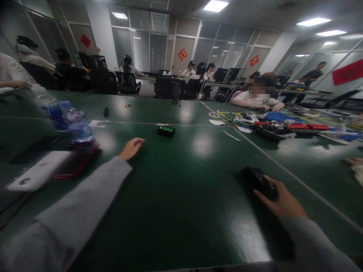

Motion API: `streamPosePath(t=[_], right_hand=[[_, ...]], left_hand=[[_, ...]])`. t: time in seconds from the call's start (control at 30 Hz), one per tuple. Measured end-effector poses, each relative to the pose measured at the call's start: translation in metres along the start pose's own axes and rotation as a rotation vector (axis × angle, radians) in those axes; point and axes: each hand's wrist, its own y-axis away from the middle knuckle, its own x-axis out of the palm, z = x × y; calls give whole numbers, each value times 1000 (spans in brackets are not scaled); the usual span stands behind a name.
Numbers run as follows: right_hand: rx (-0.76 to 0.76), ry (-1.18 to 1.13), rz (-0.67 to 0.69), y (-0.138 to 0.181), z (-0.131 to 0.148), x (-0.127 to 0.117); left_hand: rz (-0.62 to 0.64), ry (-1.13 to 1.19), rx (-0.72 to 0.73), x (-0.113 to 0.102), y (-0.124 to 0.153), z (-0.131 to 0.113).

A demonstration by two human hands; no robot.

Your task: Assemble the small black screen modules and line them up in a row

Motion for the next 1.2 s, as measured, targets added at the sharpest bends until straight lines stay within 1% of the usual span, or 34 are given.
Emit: streamPosePath(t=[0.03, 0.1, 0.2, 0.27, 0.33, 0.37, 0.43, 0.47, 0.53, 0.63, 0.77, 0.9, 1.0, 1.2], right_hand=[[-17, -14, 81, -12, 32, 14], [-127, -70, 167, -30, 106, 44], [-381, -228, 225, -43, 225, 88], [-525, -324, 292, -45, 294, 112], [-614, -312, 346, -48, 348, 133], [-651, -292, 345, -51, 368, 143], [-686, -257, 321, -59, 396, 162], [-682, -249, 299, -64, 405, 170], [-645, -252, 257, -73, 413, 186], [-594, -305, 223, -81, 412, 199], [-543, -495, 235, -82, 408, 198], [-438, -681, 321, -85, 407, 191], [-386, -757, 366, -88, 406, 192], [-388, -893, 367, -91, 402, 200]], left_hand=[[4, 8, -3, 0, 0, 1], [10, 25, -8, 0, 0, 1], [7, 53, -11, -2, 1, -1], [8, 79, -12, -3, 2, -3], [19, 118, -6, -4, 2, -5], [21, 141, 2, -4, 2, -5], [-6, 175, 33, -3, 1, -4], [-44, 178, 44, -2, 0, -3], [-115, 156, 49, 1, -2, 2], [-144, 115, 45, 4, -4, 8], [-142, 118, 44, 3, -3, 7], [-161, 163, 21, -1, 0, -4], [-138, 129, 42, -5, 3, -12], [-112, 134, 15, -6, 3, -13]])
